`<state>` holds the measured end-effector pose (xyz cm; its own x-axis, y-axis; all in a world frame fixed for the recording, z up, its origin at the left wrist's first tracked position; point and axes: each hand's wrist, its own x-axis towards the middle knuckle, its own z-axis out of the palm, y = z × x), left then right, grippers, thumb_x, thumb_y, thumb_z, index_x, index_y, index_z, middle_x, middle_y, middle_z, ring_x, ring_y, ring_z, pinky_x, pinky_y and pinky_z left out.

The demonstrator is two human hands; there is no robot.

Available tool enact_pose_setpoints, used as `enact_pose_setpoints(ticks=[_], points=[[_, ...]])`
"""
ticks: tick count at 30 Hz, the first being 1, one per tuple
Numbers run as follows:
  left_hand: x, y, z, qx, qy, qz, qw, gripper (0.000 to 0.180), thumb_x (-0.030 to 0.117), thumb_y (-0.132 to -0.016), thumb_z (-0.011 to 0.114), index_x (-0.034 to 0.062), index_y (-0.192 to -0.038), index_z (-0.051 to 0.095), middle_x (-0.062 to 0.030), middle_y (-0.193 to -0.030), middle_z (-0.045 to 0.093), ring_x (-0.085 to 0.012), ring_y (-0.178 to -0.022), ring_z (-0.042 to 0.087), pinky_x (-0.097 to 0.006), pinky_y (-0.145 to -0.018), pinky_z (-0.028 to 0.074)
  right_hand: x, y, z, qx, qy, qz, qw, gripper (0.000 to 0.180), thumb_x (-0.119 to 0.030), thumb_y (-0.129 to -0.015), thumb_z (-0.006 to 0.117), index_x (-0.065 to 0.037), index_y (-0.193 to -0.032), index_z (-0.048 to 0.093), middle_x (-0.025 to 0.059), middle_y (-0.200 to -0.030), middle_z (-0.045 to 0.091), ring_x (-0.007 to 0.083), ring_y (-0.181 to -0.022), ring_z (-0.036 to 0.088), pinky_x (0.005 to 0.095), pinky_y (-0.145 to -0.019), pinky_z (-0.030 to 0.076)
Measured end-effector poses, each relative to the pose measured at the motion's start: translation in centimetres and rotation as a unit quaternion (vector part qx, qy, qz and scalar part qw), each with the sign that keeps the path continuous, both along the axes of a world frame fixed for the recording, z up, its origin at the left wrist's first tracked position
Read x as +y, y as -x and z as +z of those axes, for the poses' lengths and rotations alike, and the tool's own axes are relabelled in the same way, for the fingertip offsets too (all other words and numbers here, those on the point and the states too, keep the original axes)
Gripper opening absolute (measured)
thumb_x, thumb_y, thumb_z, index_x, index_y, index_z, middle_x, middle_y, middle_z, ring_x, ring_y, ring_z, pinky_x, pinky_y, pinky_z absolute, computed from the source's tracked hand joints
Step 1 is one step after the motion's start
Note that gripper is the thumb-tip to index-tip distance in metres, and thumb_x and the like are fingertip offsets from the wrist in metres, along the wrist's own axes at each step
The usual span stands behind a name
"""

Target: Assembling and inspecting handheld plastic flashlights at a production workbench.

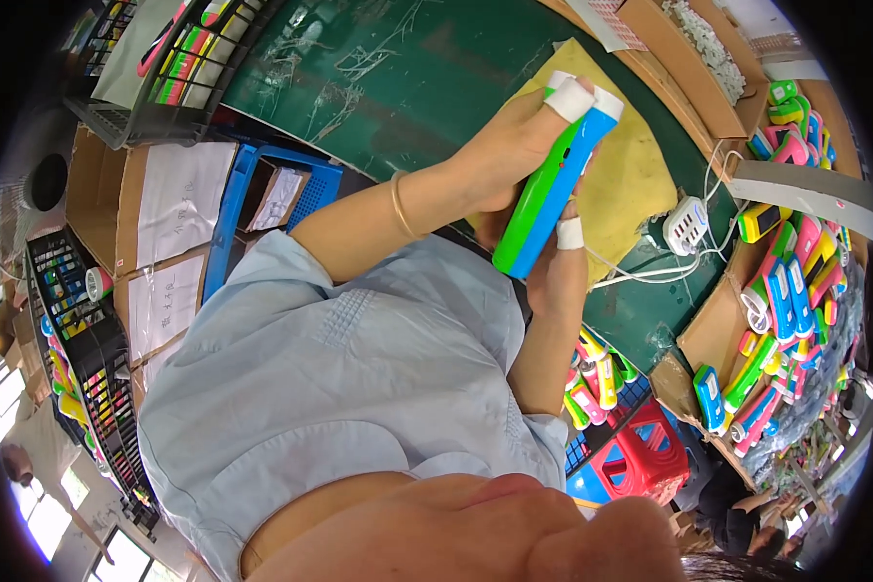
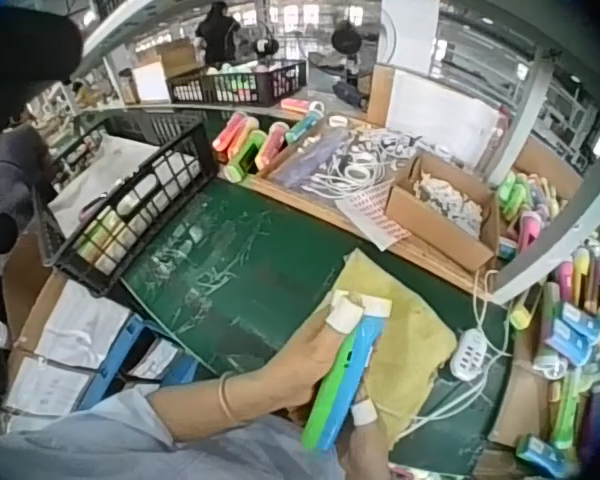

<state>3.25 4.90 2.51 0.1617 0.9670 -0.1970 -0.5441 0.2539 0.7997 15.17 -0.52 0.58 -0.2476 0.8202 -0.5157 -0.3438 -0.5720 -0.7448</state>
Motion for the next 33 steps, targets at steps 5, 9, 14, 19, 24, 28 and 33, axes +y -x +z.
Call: enact_pose_setpoints(ticks=[5, 9, 14, 19, 24, 28, 33], points=[[-1.3, -0.1, 0.1, 0.081, -0.011, 0.059, 0.995, 0.065, 0.062, -0.087, 0.027, 0.0032, -0.084, 0.054, -0.0061, -0.066, 0.055, -0.0113, -0.058, 0.054, -0.024, -0.052, 0.046, 1.0, -1.3, -1.8, 0.005, -0.118, 0.065, 0.991, 0.049, -0.039, -0.085, 0.056, 0.001, -0.112, 0.046, 0.0075, -0.104, 0.056, 0.0150, -0.087, 0.058, 0.0281, -0.076, 0.048], [-1.2, -0.2, -0.8, 0.163, -0.083, 0.119, 0.976, 0.057, 0.047, -0.092, 0.032, -0.0016, -0.070, 0.051, -0.0037, -0.056, 0.047, -0.0102, -0.055, 0.042, -0.028, -0.050, 0.035, 0.9, -0.8, -1.6, 0.053, -0.121, 0.068, 0.989, 0.054, -0.034, -0.080, 0.065, 0.003, -0.114, 0.045, 0.0068, -0.101, 0.056, 0.0152, -0.089, 0.058, 0.0297, -0.080, 0.047], [-1.3, -0.2, -1.3, 0.211, -0.177, 0.240, 0.931, 0.048, 0.032, -0.093, 0.033, -0.0035, -0.063, 0.044, -0.0051, -0.051, 0.041, -0.0104, -0.053, 0.038, -0.030, -0.046, 0.032, 1.3, -0.3, -1.5, 0.075, -0.134, 0.057, 0.987, 0.041, -0.019, -0.076, 0.071, 0.003, -0.105, 0.051, 0.0055, -0.094, 0.058, 0.0106, -0.085, 0.053, 0.0240, -0.077, 0.040], [0.5, 0.0, -1.1, 0.145, -0.078, 0.159, 0.974, 0.054, 0.045, -0.093, 0.028, 0.0039, -0.061, 0.043, -0.0019, -0.052, 0.041, -0.0087, -0.051, 0.039, -0.027, -0.047, 0.033, 1.2, 0.6, -2.4, -0.034, -0.149, 0.023, 0.988, 0.045, -0.034, -0.083, 0.060, 0.002, -0.107, 0.048, 0.0090, -0.094, 0.057, 0.0158, -0.080, 0.058, 0.0292, -0.076, 0.047], [0.4, 0.6, -1.4, 0.142, -0.076, 0.064, 0.985, 0.041, 0.039, -0.093, 0.035, 0.0016, -0.098, 0.053, -0.0081, -0.086, 0.058, -0.0149, -0.078, 0.055, -0.028, -0.070, 0.047, -0.3, -0.3, -0.9, -0.046, -0.168, -0.001, 0.985, 0.038, -0.027, -0.084, 0.057, 0.002, -0.107, 0.047, 0.0112, -0.082, 0.058, 0.0175, -0.067, 0.057, 0.0298, -0.058, 0.047], [4.0, 5.8, -1.7, 0.424, -0.247, 0.197, 0.849, 0.042, 0.026, -0.074, 0.064, -0.0024, -0.102, 0.050, -0.0153, -0.094, 0.053, -0.0247, -0.086, 0.053, -0.034, -0.077, 0.043, 1.7, -9.5, 1.2, -0.104, -0.249, -0.337, 0.902, 0.036, -0.026, -0.084, 0.056, 0.003, -0.106, 0.052, 0.0114, -0.082, 0.059, 0.0182, -0.068, 0.056, 0.0302, -0.058, 0.047], [16.8, 20.3, -4.8, 0.767, -0.168, 0.427, 0.447, 0.037, 0.011, -0.070, 0.058, -0.0090, -0.100, 0.050, -0.0248, -0.101, 0.048, -0.0381, -0.093, 0.046, -0.042, -0.079, 0.043, 4.8, -28.7, 3.1, -0.301, -0.160, -0.546, 0.765, 0.034, -0.022, -0.081, 0.061, 0.007, -0.099, 0.056, 0.0106, -0.088, 0.058, 0.0193, -0.077, 0.056, 0.0325, -0.066, 0.049]])
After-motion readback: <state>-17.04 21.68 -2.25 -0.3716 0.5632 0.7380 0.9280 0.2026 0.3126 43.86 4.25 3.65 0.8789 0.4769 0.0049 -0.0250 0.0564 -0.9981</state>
